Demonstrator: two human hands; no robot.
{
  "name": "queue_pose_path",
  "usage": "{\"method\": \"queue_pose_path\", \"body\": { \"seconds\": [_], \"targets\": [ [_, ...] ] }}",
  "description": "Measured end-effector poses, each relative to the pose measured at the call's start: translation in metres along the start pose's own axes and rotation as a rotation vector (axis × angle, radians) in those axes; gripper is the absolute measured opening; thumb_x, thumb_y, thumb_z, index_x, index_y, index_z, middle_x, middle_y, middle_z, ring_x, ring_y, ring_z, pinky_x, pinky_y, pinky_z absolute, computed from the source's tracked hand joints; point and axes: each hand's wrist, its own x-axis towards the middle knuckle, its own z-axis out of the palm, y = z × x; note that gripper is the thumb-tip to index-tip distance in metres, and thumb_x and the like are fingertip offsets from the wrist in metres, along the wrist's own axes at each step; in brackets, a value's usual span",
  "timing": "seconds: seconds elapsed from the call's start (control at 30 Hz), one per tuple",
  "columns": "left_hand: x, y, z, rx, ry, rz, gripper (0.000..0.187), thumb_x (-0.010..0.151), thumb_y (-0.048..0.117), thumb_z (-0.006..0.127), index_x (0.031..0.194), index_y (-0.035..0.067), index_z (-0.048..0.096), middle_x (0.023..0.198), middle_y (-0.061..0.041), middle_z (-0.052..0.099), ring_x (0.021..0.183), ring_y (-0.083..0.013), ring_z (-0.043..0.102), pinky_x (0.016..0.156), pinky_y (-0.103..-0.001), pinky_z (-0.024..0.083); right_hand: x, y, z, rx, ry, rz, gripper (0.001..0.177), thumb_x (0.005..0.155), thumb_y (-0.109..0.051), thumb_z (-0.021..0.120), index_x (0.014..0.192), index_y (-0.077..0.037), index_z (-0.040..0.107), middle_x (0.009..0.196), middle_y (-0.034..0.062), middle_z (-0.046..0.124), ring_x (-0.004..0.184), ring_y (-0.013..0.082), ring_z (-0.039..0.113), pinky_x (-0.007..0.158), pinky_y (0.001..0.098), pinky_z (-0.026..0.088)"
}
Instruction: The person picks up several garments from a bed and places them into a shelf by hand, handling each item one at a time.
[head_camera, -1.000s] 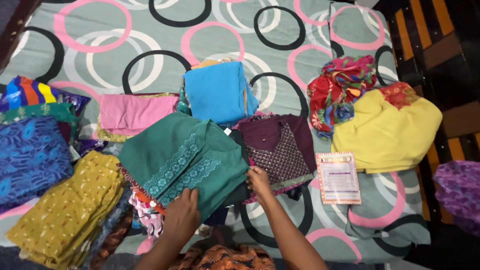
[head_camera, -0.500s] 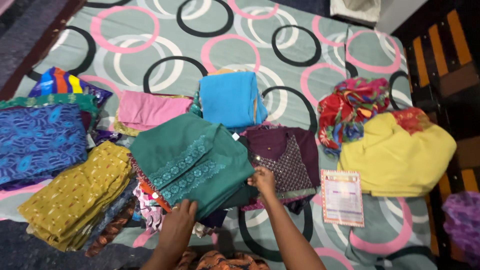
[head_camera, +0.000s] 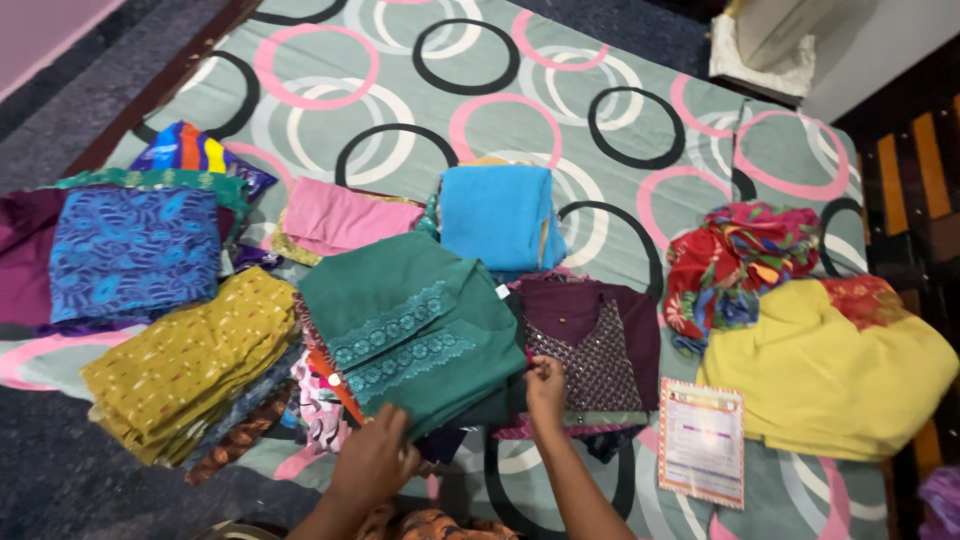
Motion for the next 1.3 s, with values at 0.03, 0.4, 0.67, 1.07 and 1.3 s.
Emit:
{"method": "queue_pose_path", "body": {
  "seconds": [0.03, 0.4, 0.67, 1.07, 1.3],
  "targets": [
    [0.005, -0.001, -0.002, -0.020, 0.151, -0.051, 0.040, 0.077, 0.023, 0.075, 0.109, 0.007, 0.057, 0.101, -0.014, 0.061, 0.087, -0.0355, 0.066, 0.072, -0.046, 0.054, -0.010, -0.007, 0.003, -0.004, -0.020, -0.003, 0.025, 0.086, 0.007, 0.066, 0.109, -0.003, 0.064, 0.091, 0.0066, 0.062, 0.080, 0.0143, 0.063, 0.073, 0.0265, 0.052],
    [0.063, -0.094, 0.021, -0.650, 0.388, -0.645, 0.067, 0.077, 0.018, 0.083, 0.132, 0.002, 0.050, 0.092, -0.013, 0.066, 0.078, -0.0231, 0.067, 0.073, -0.038, 0.054, -0.058, -0.158, 0.083, -0.255, -0.545, -0.213, 0.033, 0.088, -0.003, 0.069, 0.121, -0.007, 0.067, 0.109, 0.0083, 0.067, 0.096, 0.0179, 0.067, 0.085, 0.0298, 0.056],
    [0.088, -0.069, 0.012, -0.776, 0.295, -0.146, 0.097, 0.070, 0.002, 0.078, 0.156, 0.009, 0.033, 0.131, -0.017, 0.060, 0.093, -0.0215, 0.068, 0.075, -0.035, 0.061, -0.049, -0.174, 0.137, -0.092, -0.746, -0.078, 0.069, 0.097, -0.030, 0.068, 0.154, -0.008, 0.039, 0.146, 0.0149, 0.053, 0.122, 0.0268, 0.061, 0.103, 0.0379, 0.051],
    [0.104, -0.029, -0.025, -0.904, -0.130, -0.068, 0.081, 0.075, -0.002, 0.072, 0.149, 0.020, 0.048, 0.164, -0.016, 0.021, 0.093, -0.0175, 0.075, 0.072, -0.033, 0.064, 0.012, -0.027, 0.146, 0.084, -0.699, 0.149, 0.067, 0.097, -0.016, 0.056, 0.157, 0.001, 0.030, 0.157, 0.0150, 0.045, 0.141, 0.0228, 0.048, 0.115, 0.0341, 0.039],
    [0.098, -0.109, 0.004, -0.601, 0.605, -0.418, 0.037, 0.082, 0.009, 0.074, 0.117, 0.004, 0.065, 0.111, -0.016, 0.068, 0.092, -0.0264, 0.069, 0.081, -0.037, 0.056, 0.010, -0.100, 0.133, 0.252, -0.601, 0.452, 0.054, 0.099, -0.007, 0.056, 0.150, 0.005, 0.046, 0.141, 0.0140, 0.059, 0.125, 0.0206, 0.056, 0.109, 0.0324, 0.041]
  ]
}}
